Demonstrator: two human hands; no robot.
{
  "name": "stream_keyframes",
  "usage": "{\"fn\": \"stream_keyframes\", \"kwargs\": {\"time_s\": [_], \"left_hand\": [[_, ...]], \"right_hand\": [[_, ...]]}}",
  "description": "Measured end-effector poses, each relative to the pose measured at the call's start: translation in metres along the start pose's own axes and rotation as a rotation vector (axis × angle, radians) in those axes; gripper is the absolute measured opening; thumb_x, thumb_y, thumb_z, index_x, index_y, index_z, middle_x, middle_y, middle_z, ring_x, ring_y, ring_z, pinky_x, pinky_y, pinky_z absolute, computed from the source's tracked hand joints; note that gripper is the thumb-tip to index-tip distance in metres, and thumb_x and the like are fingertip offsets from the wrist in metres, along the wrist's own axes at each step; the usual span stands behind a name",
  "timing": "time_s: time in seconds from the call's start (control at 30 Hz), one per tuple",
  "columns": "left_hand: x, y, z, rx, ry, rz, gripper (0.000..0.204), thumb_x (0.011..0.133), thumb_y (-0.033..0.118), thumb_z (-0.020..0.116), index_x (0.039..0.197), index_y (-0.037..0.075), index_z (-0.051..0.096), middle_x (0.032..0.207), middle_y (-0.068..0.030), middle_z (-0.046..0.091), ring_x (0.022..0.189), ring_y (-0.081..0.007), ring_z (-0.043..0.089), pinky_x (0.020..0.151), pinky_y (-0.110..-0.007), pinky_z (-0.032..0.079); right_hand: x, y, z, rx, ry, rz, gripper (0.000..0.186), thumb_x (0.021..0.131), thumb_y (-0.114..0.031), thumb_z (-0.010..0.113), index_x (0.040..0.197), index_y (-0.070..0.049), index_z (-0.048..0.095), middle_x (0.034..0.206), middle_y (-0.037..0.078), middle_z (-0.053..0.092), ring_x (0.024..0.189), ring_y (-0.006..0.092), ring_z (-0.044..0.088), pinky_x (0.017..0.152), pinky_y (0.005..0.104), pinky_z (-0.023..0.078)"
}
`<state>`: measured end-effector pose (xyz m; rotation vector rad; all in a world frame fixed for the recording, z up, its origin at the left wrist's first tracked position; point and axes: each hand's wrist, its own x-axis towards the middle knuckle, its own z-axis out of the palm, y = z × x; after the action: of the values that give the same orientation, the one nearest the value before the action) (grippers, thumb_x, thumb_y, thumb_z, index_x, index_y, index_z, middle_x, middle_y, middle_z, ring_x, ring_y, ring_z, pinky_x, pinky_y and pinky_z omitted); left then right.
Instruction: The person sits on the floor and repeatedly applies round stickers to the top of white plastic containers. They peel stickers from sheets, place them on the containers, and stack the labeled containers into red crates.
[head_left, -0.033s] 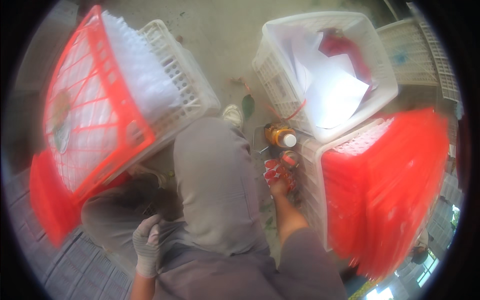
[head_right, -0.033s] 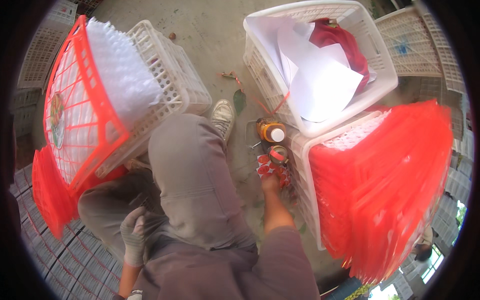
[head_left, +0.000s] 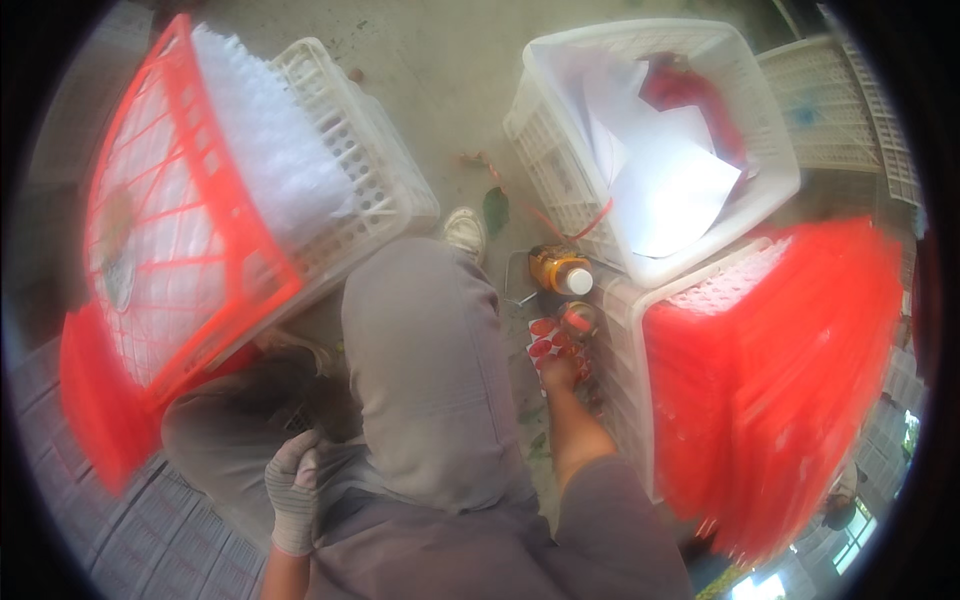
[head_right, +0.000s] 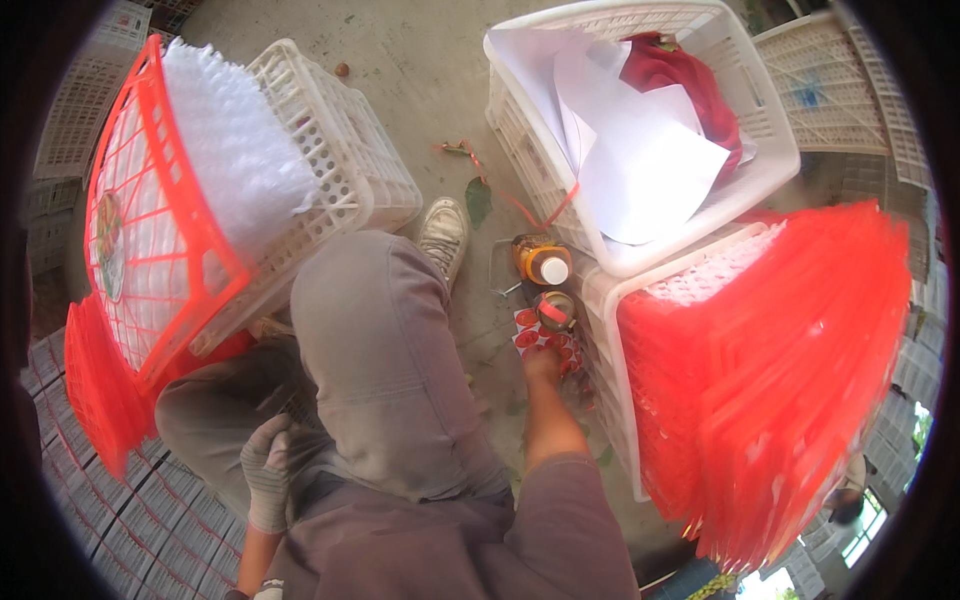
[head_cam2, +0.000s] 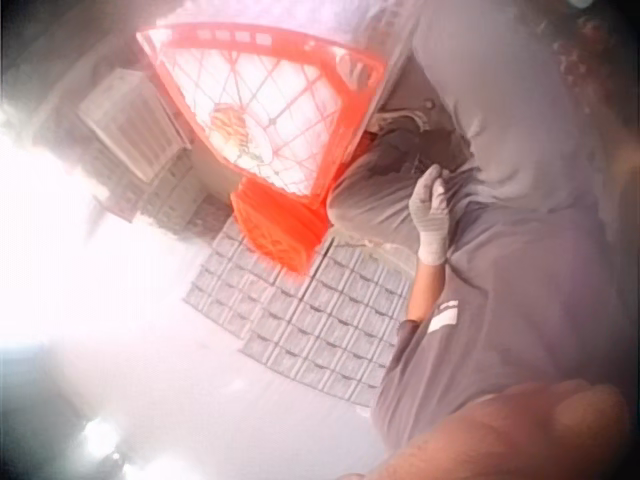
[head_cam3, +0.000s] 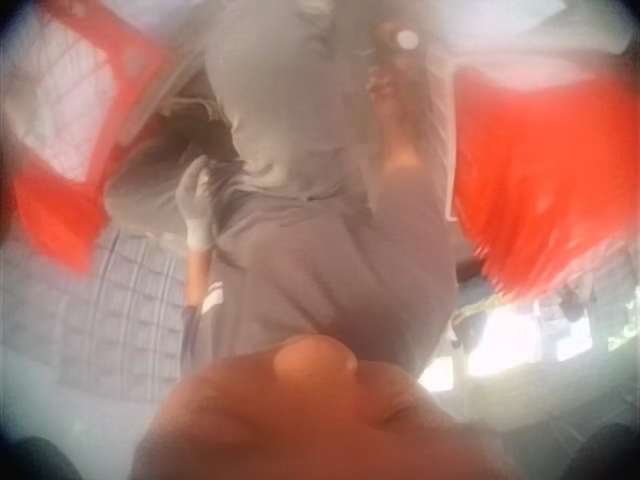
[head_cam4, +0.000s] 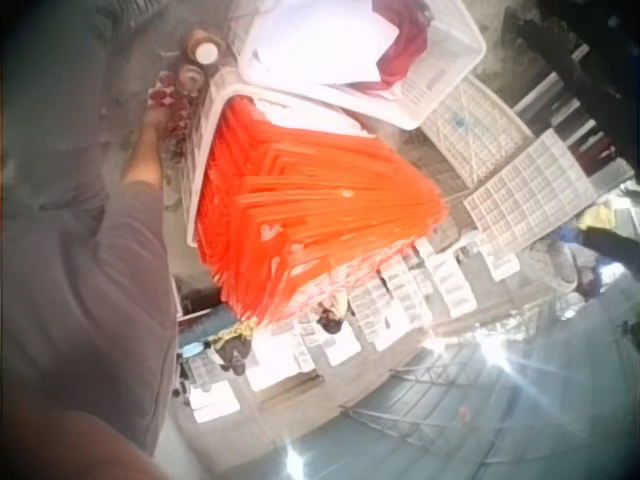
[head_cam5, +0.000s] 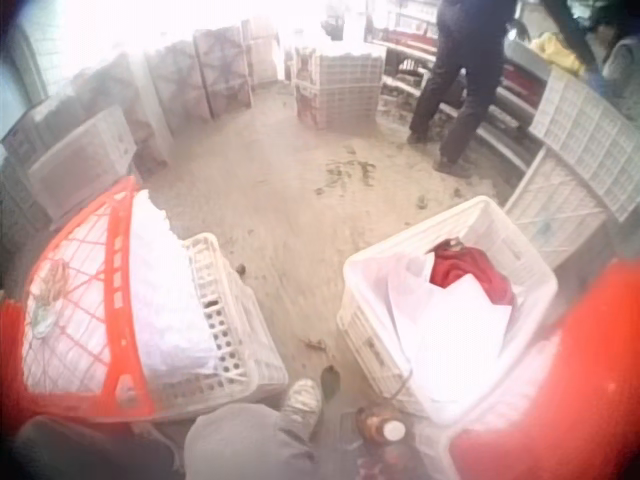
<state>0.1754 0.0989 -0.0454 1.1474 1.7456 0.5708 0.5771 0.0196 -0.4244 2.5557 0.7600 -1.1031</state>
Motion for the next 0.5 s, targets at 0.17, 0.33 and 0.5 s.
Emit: {"fn": "stream_keyframes", "kwargs": {"time_s": [0.17,0.33,0.5], "left_hand": [[0.006,-0.002,0.022,-0.073,-0.027,-0.271,0.052,0.094,0.041,0.064,0.118,-0.005,0.061,0.101,-0.0071,0.066,0.087,-0.0138,0.06,0.083,-0.027,0.048],[0.017,0.013,0.037,-0.101,-0.096,-0.257,0.05,0.094,0.039,0.065,0.117,-0.005,0.061,0.095,-0.0022,0.063,0.083,-0.0095,0.057,0.079,-0.022,0.047],[0.025,0.027,0.047,-0.256,-0.099,-0.337,0.048,0.093,0.036,0.068,0.119,-0.004,0.061,0.089,0.002,0.058,0.077,-0.0059,0.051,0.073,-0.019,0.045]], "right_hand": [[-0.002,-0.074,-0.022,0.323,0.018,0.423,0.066,0.087,-0.044,0.058,0.137,-0.004,0.048,0.141,0.021,0.048,0.135,0.0415,0.039,0.109,0.0506,0.034],[-0.008,-0.119,-0.051,0.391,-0.055,0.494,0.065,0.087,-0.043,0.058,0.14,-0.006,0.045,0.137,0.023,0.05,0.136,0.0389,0.039,0.11,0.0469,0.034],[-0.009,-0.123,-0.068,0.471,0.062,0.548,0.059,0.087,-0.037,0.058,0.136,-0.005,0.047,0.131,0.023,0.052,0.131,0.0377,0.043,0.106,0.045,0.037]]}}
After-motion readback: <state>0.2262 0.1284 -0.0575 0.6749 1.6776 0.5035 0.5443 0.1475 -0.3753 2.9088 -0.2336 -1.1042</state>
